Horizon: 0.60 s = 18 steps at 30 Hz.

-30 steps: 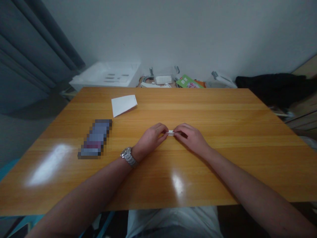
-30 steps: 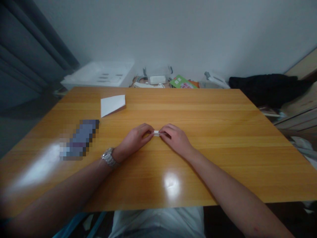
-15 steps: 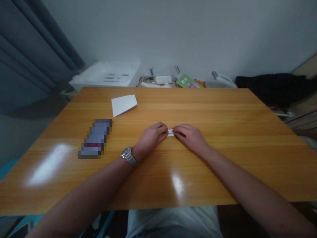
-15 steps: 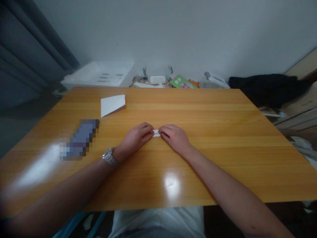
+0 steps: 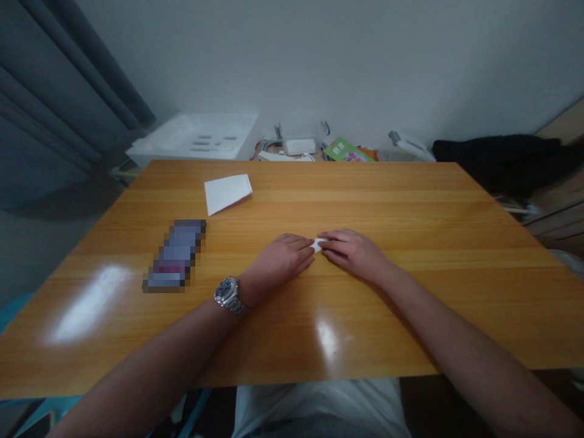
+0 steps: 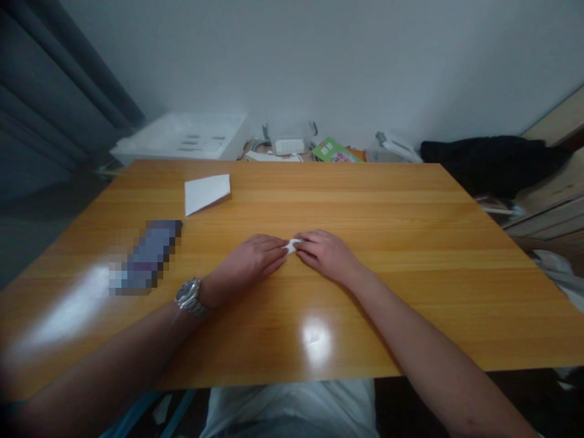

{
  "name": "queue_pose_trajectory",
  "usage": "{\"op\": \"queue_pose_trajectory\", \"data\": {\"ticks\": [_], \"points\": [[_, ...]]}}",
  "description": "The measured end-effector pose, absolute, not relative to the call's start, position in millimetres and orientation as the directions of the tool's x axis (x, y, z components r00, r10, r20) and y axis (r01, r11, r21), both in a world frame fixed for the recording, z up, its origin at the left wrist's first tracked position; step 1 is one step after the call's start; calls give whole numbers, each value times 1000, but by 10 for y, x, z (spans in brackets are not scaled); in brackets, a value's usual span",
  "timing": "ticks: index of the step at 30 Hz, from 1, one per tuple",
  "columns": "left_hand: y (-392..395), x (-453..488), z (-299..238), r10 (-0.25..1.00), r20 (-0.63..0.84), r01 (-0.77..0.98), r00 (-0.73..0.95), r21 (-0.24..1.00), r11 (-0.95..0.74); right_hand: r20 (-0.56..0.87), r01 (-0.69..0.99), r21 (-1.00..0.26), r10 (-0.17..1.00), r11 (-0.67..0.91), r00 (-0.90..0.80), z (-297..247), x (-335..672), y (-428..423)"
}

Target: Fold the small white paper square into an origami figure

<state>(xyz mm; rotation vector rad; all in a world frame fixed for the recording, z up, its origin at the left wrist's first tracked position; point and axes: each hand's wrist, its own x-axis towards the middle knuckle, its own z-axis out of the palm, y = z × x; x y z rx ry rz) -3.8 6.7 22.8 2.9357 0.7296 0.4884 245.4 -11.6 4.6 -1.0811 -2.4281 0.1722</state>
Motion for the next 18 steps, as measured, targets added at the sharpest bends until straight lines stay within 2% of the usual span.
{"op": "queue_pose_trajectory", "data": {"ticks": [10,18], "points": [[-90,-8,240,534,224,531,815,78,-844,252,718,-290,774,633,-581,94,2586,-167],[-141,41,286,577,179,575,797,68,-815,144,763,-180,784,620,-603,128,2553,-212]]}}
